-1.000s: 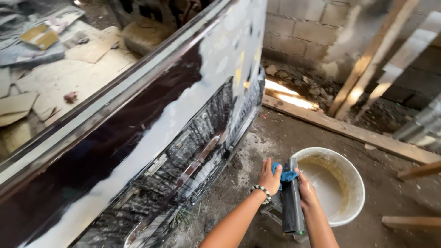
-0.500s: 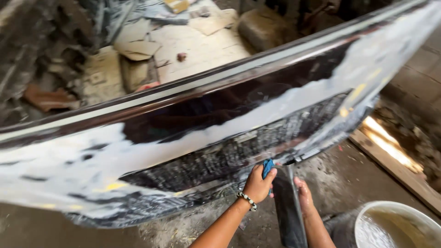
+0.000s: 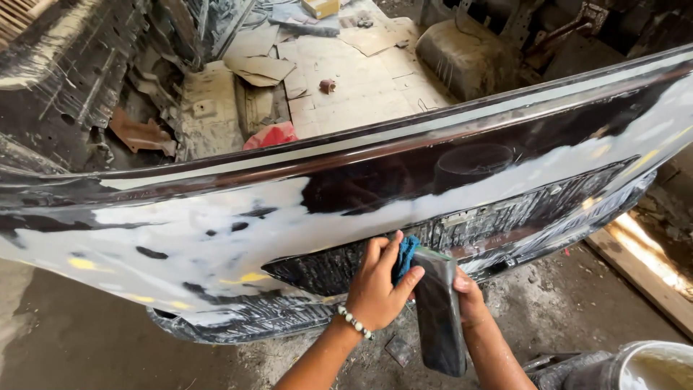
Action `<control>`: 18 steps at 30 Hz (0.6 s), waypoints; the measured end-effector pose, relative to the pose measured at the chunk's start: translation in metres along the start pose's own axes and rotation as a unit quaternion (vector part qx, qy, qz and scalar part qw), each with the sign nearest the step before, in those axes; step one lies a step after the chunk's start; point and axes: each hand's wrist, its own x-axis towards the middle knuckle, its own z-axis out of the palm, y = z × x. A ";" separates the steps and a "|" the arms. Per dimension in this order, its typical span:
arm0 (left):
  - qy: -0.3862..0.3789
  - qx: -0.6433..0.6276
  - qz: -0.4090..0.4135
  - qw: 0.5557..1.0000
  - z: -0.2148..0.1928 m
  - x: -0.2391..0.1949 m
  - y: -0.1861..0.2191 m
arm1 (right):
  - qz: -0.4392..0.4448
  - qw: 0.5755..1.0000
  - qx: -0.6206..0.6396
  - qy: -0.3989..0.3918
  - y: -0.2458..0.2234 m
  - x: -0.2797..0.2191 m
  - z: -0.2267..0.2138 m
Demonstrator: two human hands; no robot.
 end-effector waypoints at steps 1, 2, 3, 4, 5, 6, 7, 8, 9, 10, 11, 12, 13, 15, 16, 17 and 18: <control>0.048 0.110 0.100 0.988 -0.009 0.002 -0.006 | -0.007 1.000 0.007 0.028 -0.005 0.000 0.009; 0.093 0.217 0.196 0.952 -0.018 0.004 -0.013 | -0.014 0.998 0.015 0.057 -0.009 -0.001 0.018; 0.090 0.213 0.197 0.953 -0.033 0.008 -0.018 | -0.015 0.998 0.012 0.062 -0.013 0.001 0.024; 0.164 0.377 0.290 0.864 -0.047 0.012 -0.023 | -0.021 0.997 -0.007 0.068 -0.017 0.001 0.030; 0.230 0.522 0.371 0.733 -0.061 0.015 -0.028 | -0.026 0.997 -0.026 0.074 -0.021 0.001 0.035; 0.227 0.518 0.373 0.736 -0.068 0.024 -0.035 | -0.027 0.996 -0.027 0.080 -0.024 0.002 0.040; 0.229 0.548 0.352 0.723 -0.075 0.032 -0.042 | -0.016 0.996 -0.046 0.078 -0.026 0.004 0.045; 0.232 0.580 0.331 0.708 -0.083 0.042 -0.048 | -0.006 0.995 -0.064 0.073 -0.029 0.007 0.050; 0.230 0.577 0.334 0.709 -0.078 0.049 -0.060 | -0.008 0.995 -0.065 0.078 -0.029 0.007 0.051; 0.242 0.592 0.337 0.691 -0.074 0.056 -0.072 | -0.018 0.996 -0.058 0.073 -0.029 0.008 0.052; 0.255 0.606 0.340 0.672 -0.069 0.063 -0.084 | -0.027 0.996 -0.051 0.067 -0.029 0.009 0.053; 0.253 0.603 0.346 0.673 -0.066 0.065 -0.082 | -0.033 0.996 -0.051 0.072 -0.030 0.011 0.054; 0.248 0.616 0.345 0.664 -0.063 0.067 -0.079 | -0.033 0.996 -0.042 0.068 -0.032 0.012 0.054; 0.236 0.626 0.347 0.657 -0.052 0.070 -0.075 | -0.037 0.996 -0.030 0.071 -0.033 0.012 0.060; 0.225 0.643 0.353 0.641 -0.046 0.074 -0.072 | -0.062 0.993 -0.032 0.096 -0.036 0.015 0.064; 0.213 0.660 0.359 0.625 -0.039 0.078 -0.068 | -0.087 0.988 -0.033 0.121 -0.038 0.017 0.069; 0.214 0.659 0.360 0.625 -0.030 0.085 -0.067 | -0.088 0.988 -0.034 0.121 -0.038 0.019 0.065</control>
